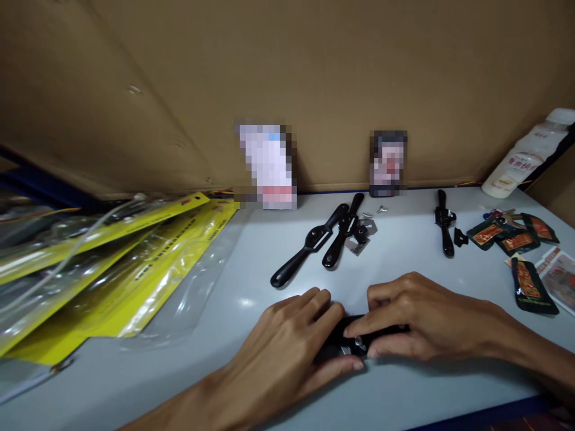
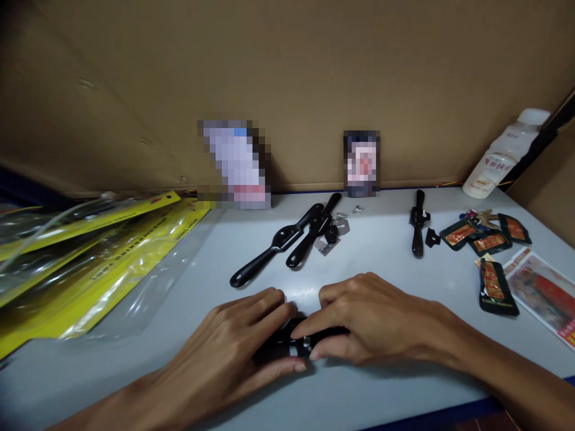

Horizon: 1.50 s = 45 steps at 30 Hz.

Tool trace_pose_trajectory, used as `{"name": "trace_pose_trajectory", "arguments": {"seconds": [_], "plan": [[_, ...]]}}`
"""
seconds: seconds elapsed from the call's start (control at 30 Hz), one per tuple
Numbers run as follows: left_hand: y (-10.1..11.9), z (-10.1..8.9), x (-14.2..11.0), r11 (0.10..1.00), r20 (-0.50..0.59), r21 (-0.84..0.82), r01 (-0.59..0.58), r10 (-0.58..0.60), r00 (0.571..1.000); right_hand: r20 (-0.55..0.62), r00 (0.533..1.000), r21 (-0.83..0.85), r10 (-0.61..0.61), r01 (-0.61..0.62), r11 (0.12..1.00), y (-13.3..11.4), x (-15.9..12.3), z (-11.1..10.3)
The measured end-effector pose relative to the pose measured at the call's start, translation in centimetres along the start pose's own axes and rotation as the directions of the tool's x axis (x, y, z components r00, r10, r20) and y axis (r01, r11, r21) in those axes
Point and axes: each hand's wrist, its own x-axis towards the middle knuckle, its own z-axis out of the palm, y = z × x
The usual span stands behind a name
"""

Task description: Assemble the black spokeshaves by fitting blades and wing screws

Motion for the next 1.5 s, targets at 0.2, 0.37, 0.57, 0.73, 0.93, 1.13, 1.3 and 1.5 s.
{"name": "trace_pose_trajectory", "arguments": {"seconds": [0.2,0.37,0.57,0.73,0.93,1.13,1.3,1.5], "plan": [[-0.1,0.0,0.1,1.0,0.004,-0.001,-0.02,0.02,1.0,-0.013,1.0,-0.013,-0.004,0.004,1.0,-0.1,0.1,0.3],[0.0,0.1,0.1,0.999,-0.014,0.015,-0.031,0.031,0.999,-0.012,1.0,-0.018,0.006,-0.006,1.0,0.1,0.1,0.6],[0.0,0.6,-0.1,0.999,-0.041,0.009,-0.035,0.036,0.999,0.019,1.0,-0.102,0.016,-0.014,0.995,-0.3,0.2,0.7],[-0.2,0.9,-0.4,0.999,-0.024,-0.015,-0.036,0.036,0.999,0.038,0.999,-0.23,0.029,-0.02,0.973,-0.7,0.3,0.8],[-0.4,1.1,-0.5,0.999,0.018,-0.032,-0.041,0.041,0.999,0.06,0.998,-0.402,0.036,-0.008,0.916,-1.0,0.2,1.2],[-0.4,1.1,-0.6,0.998,0.052,-0.065,-0.028,0.031,0.998,0.063,0.998,-0.466,-0.017,0.044,0.884,-0.9,0.3,1.8],[-0.3,1.0,-0.4,0.997,0.049,-0.074,-0.014,0.018,0.999,0.08,0.996,-0.513,-0.048,0.082,0.854,-0.8,0.2,2.3],[-0.8,0.9,-0.6,0.995,-0.069,-0.073,-0.063,0.058,0.996,0.042,0.999,-0.511,-0.005,0.026,0.859,-1.3,0.0,1.8]]}}
